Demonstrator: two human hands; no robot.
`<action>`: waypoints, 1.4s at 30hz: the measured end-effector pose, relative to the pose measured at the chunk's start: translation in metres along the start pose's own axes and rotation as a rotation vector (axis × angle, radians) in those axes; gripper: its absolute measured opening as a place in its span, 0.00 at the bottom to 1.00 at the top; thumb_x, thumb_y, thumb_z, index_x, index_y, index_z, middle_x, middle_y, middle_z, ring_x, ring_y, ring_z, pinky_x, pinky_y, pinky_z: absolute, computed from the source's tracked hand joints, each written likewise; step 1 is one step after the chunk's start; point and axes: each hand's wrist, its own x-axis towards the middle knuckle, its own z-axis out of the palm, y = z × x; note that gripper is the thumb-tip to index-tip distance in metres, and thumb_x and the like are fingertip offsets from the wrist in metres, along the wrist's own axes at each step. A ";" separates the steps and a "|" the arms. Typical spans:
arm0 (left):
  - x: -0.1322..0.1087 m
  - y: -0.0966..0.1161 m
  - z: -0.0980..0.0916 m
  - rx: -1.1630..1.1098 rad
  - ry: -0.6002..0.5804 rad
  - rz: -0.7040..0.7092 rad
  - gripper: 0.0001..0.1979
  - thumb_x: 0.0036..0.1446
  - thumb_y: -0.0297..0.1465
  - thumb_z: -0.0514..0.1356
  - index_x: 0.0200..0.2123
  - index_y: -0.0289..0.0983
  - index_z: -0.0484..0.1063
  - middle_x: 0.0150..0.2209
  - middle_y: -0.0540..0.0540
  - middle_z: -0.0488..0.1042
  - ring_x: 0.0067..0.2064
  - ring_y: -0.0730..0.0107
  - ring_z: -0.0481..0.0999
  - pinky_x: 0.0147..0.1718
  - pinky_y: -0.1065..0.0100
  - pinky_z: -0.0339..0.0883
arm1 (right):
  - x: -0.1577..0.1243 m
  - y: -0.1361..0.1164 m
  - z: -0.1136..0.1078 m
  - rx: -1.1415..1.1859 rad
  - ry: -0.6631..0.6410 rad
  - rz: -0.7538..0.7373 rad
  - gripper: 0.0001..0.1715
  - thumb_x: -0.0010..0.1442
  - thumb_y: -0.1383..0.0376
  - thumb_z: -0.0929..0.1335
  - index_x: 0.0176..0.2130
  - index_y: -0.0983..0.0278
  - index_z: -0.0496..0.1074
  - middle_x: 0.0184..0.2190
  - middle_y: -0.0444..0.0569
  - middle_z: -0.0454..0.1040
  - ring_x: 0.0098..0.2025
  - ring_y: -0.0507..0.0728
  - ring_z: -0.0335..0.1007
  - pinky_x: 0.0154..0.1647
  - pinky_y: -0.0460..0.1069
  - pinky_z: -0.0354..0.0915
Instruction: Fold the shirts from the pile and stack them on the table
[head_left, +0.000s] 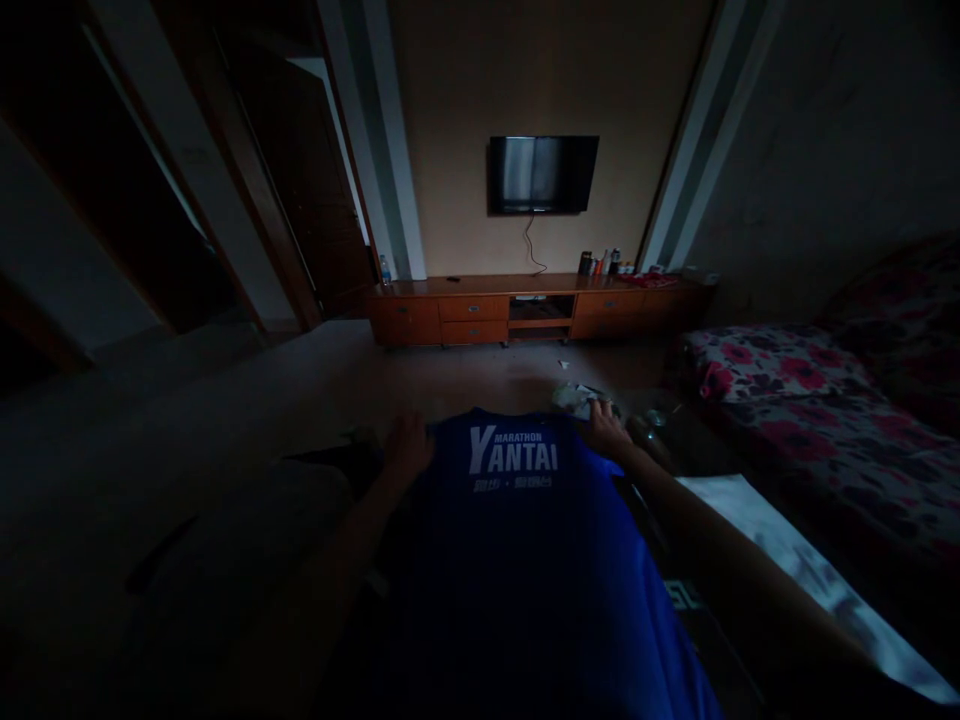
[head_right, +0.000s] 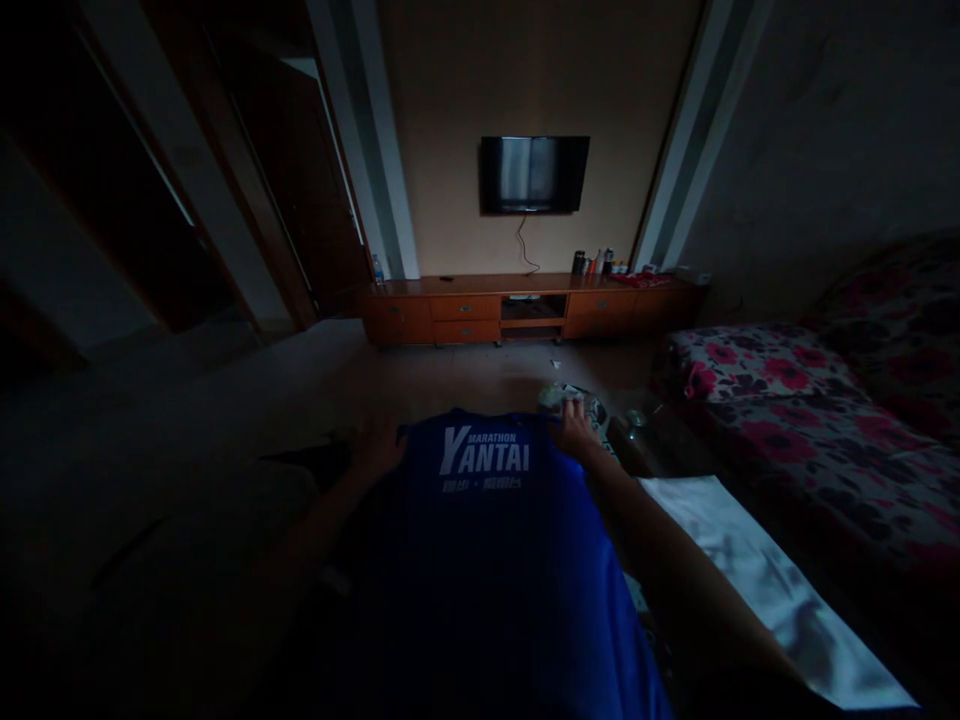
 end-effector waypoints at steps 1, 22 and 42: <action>-0.015 0.006 0.013 0.000 0.016 0.078 0.26 0.66 0.36 0.54 0.65 0.33 0.64 0.67 0.31 0.62 0.67 0.46 0.62 0.63 0.51 0.59 | -0.013 0.000 0.014 -0.041 -0.017 -0.020 0.38 0.69 0.51 0.61 0.70 0.66 0.54 0.71 0.65 0.52 0.68 0.71 0.56 0.63 0.63 0.59; -0.158 0.022 0.068 -0.123 -0.215 0.379 0.30 0.70 0.47 0.48 0.69 0.41 0.62 0.71 0.39 0.60 0.70 0.49 0.59 0.66 0.47 0.56 | -0.145 0.053 0.097 -0.212 -0.100 -0.229 0.45 0.67 0.38 0.56 0.71 0.58 0.57 0.72 0.58 0.54 0.72 0.70 0.49 0.70 0.67 0.46; -0.047 0.004 0.090 0.075 -0.104 -0.074 0.37 0.64 0.54 0.49 0.70 0.41 0.62 0.71 0.34 0.57 0.72 0.33 0.50 0.67 0.40 0.44 | -0.033 0.058 0.113 -0.263 -0.072 0.100 0.46 0.66 0.36 0.53 0.74 0.49 0.46 0.76 0.53 0.41 0.75 0.76 0.33 0.68 0.74 0.41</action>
